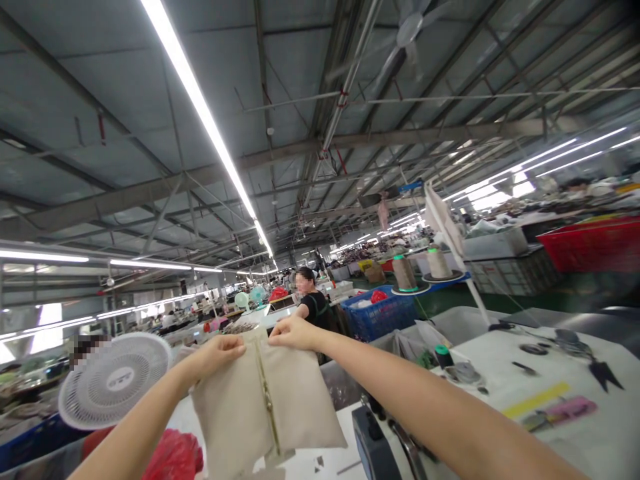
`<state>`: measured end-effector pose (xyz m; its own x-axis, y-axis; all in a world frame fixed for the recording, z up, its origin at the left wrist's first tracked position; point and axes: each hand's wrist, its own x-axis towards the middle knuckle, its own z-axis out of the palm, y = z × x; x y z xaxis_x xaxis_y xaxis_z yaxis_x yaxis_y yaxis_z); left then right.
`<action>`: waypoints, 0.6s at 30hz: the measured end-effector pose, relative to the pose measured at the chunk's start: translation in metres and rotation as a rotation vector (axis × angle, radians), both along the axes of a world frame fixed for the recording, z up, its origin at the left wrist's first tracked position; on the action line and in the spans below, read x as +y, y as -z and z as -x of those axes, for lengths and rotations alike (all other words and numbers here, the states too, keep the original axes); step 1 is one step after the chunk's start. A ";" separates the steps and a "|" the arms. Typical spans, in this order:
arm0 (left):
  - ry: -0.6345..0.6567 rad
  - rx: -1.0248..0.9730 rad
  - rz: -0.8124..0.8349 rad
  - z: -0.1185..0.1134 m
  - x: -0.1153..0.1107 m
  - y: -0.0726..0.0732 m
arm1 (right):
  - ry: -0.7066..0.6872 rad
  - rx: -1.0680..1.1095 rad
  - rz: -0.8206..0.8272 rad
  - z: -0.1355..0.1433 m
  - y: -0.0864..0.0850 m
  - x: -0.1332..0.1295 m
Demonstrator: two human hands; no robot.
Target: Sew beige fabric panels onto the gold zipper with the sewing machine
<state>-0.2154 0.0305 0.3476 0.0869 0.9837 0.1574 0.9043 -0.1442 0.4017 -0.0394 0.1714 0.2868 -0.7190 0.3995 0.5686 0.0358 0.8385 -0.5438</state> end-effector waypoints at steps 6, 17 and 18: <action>-0.008 0.033 -0.017 0.002 0.009 0.003 | 0.033 0.003 -0.069 0.002 0.003 0.007; 0.026 0.020 -0.027 -0.004 0.012 0.000 | -0.013 0.095 0.016 0.003 0.001 0.015; 0.024 0.013 -0.022 -0.006 0.013 -0.001 | -0.022 0.116 0.035 0.002 0.001 0.016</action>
<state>-0.2098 0.0432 0.3484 0.1130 0.9776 0.1778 0.9055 -0.1750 0.3865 -0.0418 0.1874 0.2854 -0.6580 0.4051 0.6348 -0.0476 0.8189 -0.5719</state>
